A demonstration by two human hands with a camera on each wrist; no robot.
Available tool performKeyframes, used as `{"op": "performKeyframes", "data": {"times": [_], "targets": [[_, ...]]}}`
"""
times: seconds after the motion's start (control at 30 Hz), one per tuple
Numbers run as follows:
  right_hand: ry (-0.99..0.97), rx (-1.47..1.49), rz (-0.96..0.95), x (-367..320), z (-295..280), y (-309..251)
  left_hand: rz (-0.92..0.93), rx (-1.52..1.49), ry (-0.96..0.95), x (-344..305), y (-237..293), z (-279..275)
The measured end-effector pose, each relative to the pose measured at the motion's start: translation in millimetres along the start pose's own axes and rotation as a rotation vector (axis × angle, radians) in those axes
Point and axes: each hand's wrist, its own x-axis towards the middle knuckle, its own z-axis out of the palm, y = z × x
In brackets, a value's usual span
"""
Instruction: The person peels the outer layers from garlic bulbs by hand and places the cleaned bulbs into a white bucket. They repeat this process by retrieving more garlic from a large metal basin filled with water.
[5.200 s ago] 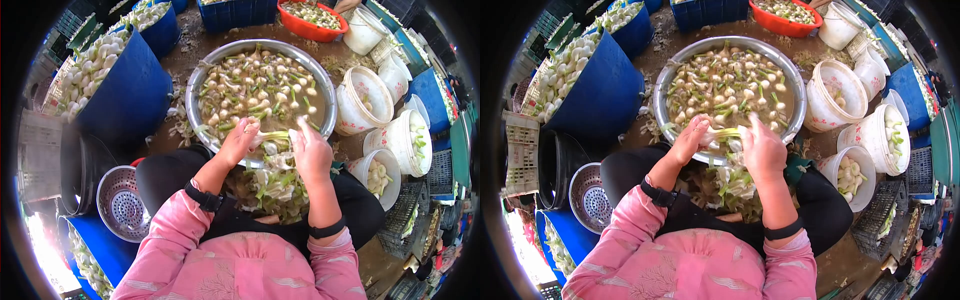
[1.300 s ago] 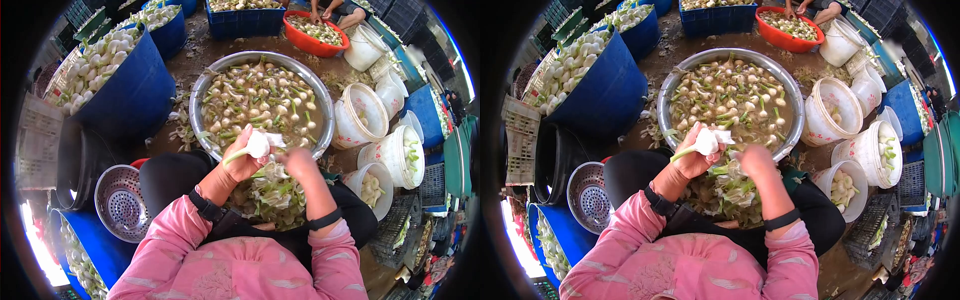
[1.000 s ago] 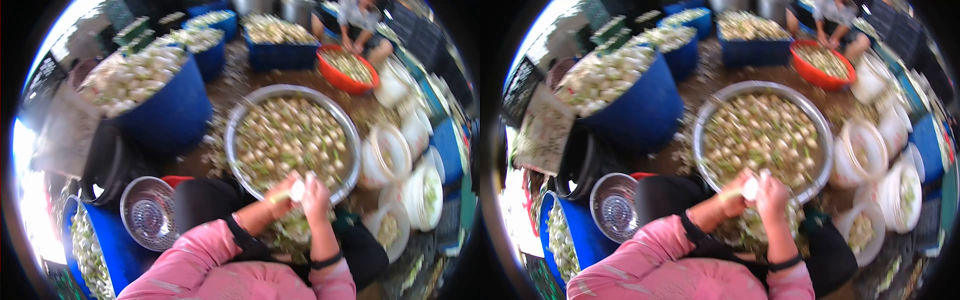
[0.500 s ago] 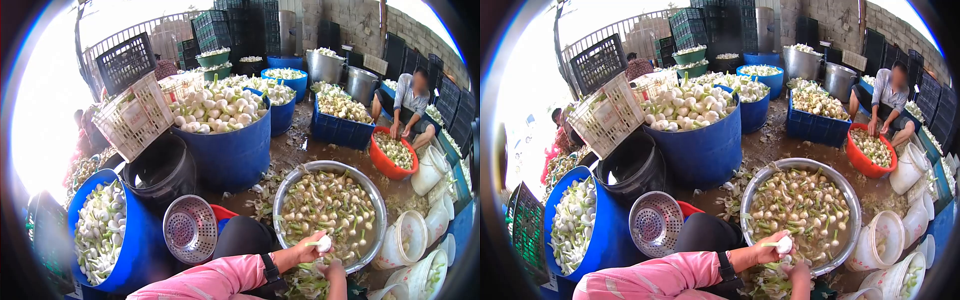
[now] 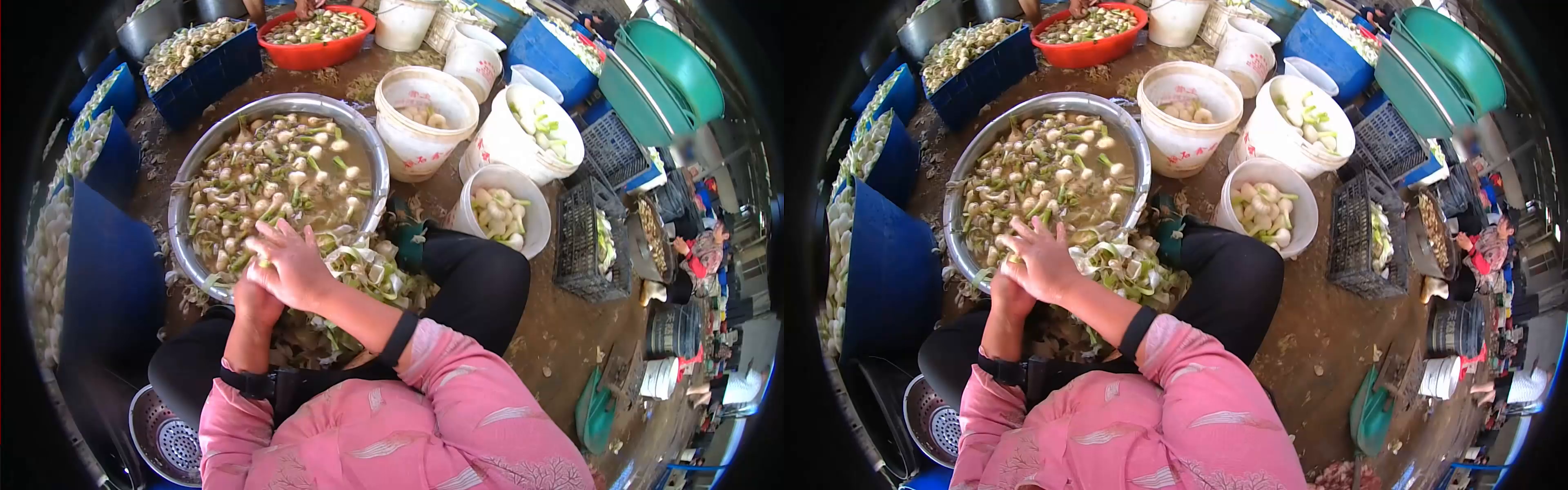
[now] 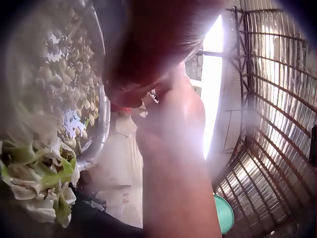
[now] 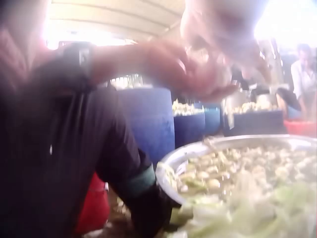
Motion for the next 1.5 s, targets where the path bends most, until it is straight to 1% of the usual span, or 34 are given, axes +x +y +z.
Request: {"op": "performKeyframes", "data": {"times": [0.03,0.1,0.17,0.2,0.23,0.27,0.3,0.37,0.4,0.43,0.47,0.5,0.53,0.57,0.63,0.7,0.73,0.77,0.8,0.83,0.87,0.9,0.93,0.97,1.0,1.07,1.1,1.17,1.2,1.27,1.3,1.37,1.43,1.5], "targets": [[-0.018,0.295,0.207,-3.9,4.3,10.7,0.030,0.065,-0.019,8.3,-5.4,-0.2],[-0.054,0.880,0.585,-4.2,12.4,39.6,-0.066,0.074,-0.031,-3.2,-8.3,13.0],[0.542,0.919,0.558,2.8,14.7,79.3,-0.115,0.167,0.094,-0.4,-4.1,-7.7],[0.617,0.661,0.624,11.1,-36.9,83.2,-0.130,0.211,0.156,-0.6,-1.0,-13.7],[0.913,1.001,0.507,14.8,-51.2,121.7,-0.146,0.255,0.217,-0.5,0.5,-16.4],[1.086,0.967,0.714,9.2,-79.1,152.6,-0.101,0.315,0.239,-2.2,-2.2,-13.1],[1.321,0.999,0.736,10.1,-110.7,151.6,-0.062,0.397,0.242,-0.6,-6.1,-12.7],[1.299,1.014,0.993,-5.2,-109.2,166.5,0.016,0.563,0.249,6.0,-13.1,-10.6],[1.275,1.021,1.121,-12.8,-101.7,174.1,0.042,0.564,0.382,6.5,-18.5,1.4],[1.228,1.027,1.253,-11.5,-94.0,170.1,0.023,0.621,0.301,10.3,-19.5,6.4],[1.037,1.118,0.969,-14.7,-61.5,154.3,0.002,0.671,0.250,8.9,-18.2,4.4],[0.701,1.227,0.745,-9.1,-39.0,122.8,0.005,0.687,0.198,11.8,-19.1,1.1],[0.274,1.150,0.890,-4.4,-27.5,87.1,0.018,0.721,0.152,17.7,-19.3,-7.3],[-0.096,0.918,0.775,-10.0,-4.1,78.0,0.031,0.732,0.212,15.2,-16.8,-1.4],[-0.244,0.337,0.297,-5.6,21.7,53.0,0.061,0.501,0.092,19.1,-16.6,-6.7],[-0.528,0.152,0.388,9.9,40.6,58.3,-0.116,0.362,0.097,15.6,-8.6,-7.3],[-0.669,0.045,0.433,17.3,50.4,65.8,-0.232,0.495,0.216,9.2,0.6,13.0],[-0.606,-0.024,0.211,12.4,70.6,103.1,-0.275,0.767,0.329,15.4,-4.1,6.6],[-0.679,-0.139,0.441,29.0,77.3,123.4,-0.069,0.985,0.314,22.1,-15.0,-10.0],[-0.598,-0.234,0.434,38.7,83.4,157.1,0.140,1.195,0.299,25.9,-23.6,-24.6],[-0.355,-0.195,0.589,44.5,91.2,199.0,0.061,1.172,0.155,28.4,-19.8,-31.4],[-0.376,-0.374,0.557,59.9,93.1,242.7,0.288,1.284,0.104,30.4,-21.5,-35.2],[-0.377,-0.451,0.751,78.6,87.0,265.9,0.188,1.307,0.167,31.0,-17.9,-31.2],[-0.035,-0.334,0.909,86.9,87.9,285.8,0.088,1.327,0.233,29.2,-10.6,-23.5],[-0.006,-0.352,0.876,97.4,87.1,304.0,0.105,1.224,0.317,28.4,-5.2,-15.7],[-0.169,-0.473,0.820,103.9,96.8,315.4,0.131,1.003,0.451,35.2,-2.5,-11.2],[-0.270,-0.525,0.755,97.9,110.2,328.1,0.136,0.870,0.402,45.4,-15.2,-29.0],[-0.585,-0.598,0.735,79.3,142.4,365.9,0.029,0.842,0.368,51.4,-15.2,-28.3],[-0.740,-0.633,0.717,75.0,152.8,377.4,0.077,0.894,0.378,55.9,-14.5,-23.7],[-0.559,-0.427,0.751,97.9,140.7,342.0,0.158,0.997,0.404,59.2,-15.3,-14.4],[-0.472,-0.319,0.768,108.6,129.6,310.5,0.105,1.031,0.320,61.3,-15.3,-21.9],[-0.271,0.546,1.072,111.1,107.8,251.8,0.128,0.916,0.256,62.3,-11.3,-21.2],[-0.288,1.165,1.197,99.7,79.5,187.1,0.254,0.936,0.280,62.8,-9.1,-16.7],[-0.346,1.485,1.275,84.8,56.4,128.8,0.444,0.877,0.279,57.5,-3.6,-3.7]]}}
